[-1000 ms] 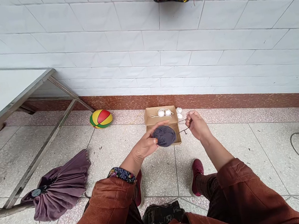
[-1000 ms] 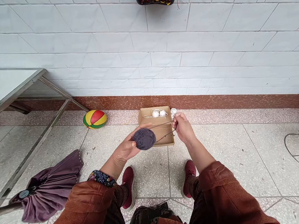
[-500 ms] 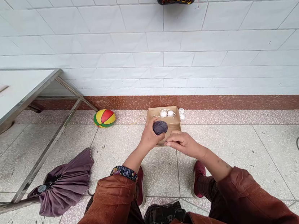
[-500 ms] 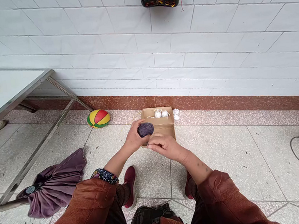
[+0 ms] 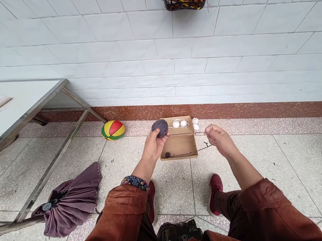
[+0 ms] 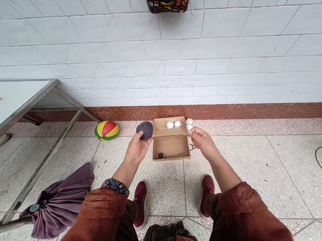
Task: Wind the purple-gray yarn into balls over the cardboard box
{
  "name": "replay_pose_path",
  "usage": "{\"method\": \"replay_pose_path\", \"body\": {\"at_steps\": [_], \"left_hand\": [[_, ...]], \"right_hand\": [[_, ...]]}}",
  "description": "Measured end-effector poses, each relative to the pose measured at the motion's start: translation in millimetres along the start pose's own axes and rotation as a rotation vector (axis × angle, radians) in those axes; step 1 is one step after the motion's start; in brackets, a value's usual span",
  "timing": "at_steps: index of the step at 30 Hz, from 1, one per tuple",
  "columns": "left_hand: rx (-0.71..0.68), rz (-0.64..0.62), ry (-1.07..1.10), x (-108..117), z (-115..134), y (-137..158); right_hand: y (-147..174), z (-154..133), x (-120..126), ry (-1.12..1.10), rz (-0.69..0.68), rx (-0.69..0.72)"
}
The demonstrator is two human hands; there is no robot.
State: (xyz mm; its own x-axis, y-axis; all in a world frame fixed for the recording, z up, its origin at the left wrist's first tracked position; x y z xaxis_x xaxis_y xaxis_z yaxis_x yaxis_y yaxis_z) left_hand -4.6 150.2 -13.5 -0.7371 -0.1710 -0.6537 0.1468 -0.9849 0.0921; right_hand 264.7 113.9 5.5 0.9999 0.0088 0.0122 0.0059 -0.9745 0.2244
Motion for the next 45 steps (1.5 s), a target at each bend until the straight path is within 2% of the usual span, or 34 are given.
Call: {"method": "replay_pose_path", "body": {"at_steps": [3, 5, 6, 9, 11, 12, 14, 16, 18, 21, 23, 26, 29, 31, 33, 35, 38, 42, 45], "left_hand": [[0.004, -0.047, 0.140, -10.2, 12.1, -1.9], [0.006, -0.111, 0.163, -18.5, 15.3, 2.6], [0.016, -0.147, 0.166, -23.5, 14.4, 6.9], [0.081, -0.240, 0.161, -41.0, 1.4, 27.9], [0.111, -0.276, 0.157, -52.5, -10.2, 47.2], [0.121, -0.287, 0.152, -57.4, -15.3, 57.7], [0.073, -0.279, 0.150, -63.1, -18.4, 76.8], [0.030, -0.248, 0.169, -63.4, -15.6, 93.4], [-0.009, -0.199, 0.152, -57.0, -8.4, 106.3], [-0.074, -0.112, 0.053, -37.5, 5.8, 121.0], [-0.113, -0.075, -0.053, -22.7, 13.8, 130.0], [-0.127, -0.089, -0.193, -5.7, 19.6, 145.3], [-0.070, -0.160, -0.256, 3.8, 20.0, 164.4], [-0.028, -0.198, -0.258, 8.1, 21.9, 178.3], [0.017, -0.250, -0.216, 9.2, 25.8, 192.3], [0.078, -0.325, -0.152, 6.9, 30.7, 205.7], [0.132, -0.384, -0.028, 2.3, 40.9, 220.6], [0.132, -0.309, 0.118, 2.8, 52.2, 227.2], [0.132, -0.232, 0.154, 7.1, 54.6, 227.7]], "right_hand": [[-10.7, 41.0, -1.9, 0.608, -0.028, -0.149], [-13.9, 57.1, -6.9, 0.813, -0.024, -0.184], [-14.1, 56.8, -12.0, 0.830, -0.011, -0.141], [-6.7, 31.1, -34.5, 0.621, 0.027, 0.120], [3.3, 11.6, -52.4, 0.378, -0.032, 0.248], [8.6, 6.1, -62.2, 0.259, -0.095, 0.261], [20.0, 5.8, -81.0, 0.088, -0.205, 0.196], [35.5, 14.8, -95.5, 0.002, -0.234, 0.105], [57.7, 24.1, -106.2, 0.041, -0.208, 0.079], [101.4, 23.0, -117.6, 0.375, -0.133, 0.214], [131.1, 13.8, -125.7, 0.581, -0.157, 0.312], [164.6, -14.8, -130.3, 0.650, -0.208, 0.460], [174.2, -50.7, -124.0, 0.624, -0.174, 0.596], [165.8, -67.1, -117.2, 0.629, -0.114, 0.620], [150.9, -72.1, -113.2, 0.635, -0.079, 0.585], [136.2, -65.1, -114.2, 0.605, -0.082, 0.517], [125.0, -36.5, -124.6, 0.524, -0.133, 0.398], [137.9, 5.2, -140.3, 0.424, -0.155, 0.333], [158.9, 22.6, -147.3, 0.472, -0.191, 0.351]]}}
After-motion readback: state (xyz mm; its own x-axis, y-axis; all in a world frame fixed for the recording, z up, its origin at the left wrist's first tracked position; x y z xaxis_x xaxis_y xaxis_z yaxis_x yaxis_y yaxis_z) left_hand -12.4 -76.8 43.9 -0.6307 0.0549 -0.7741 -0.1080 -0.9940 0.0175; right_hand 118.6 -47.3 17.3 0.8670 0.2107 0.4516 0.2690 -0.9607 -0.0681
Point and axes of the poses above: each hand's wrist, its own y-axis away from the middle knuckle, its own x-axis out of the back of the hand, z = x × y, the point moved 6 cm from there along -y, towards the middle knuckle, and after that the axes turned 11 degrees about -x, right-handed, at the moved point
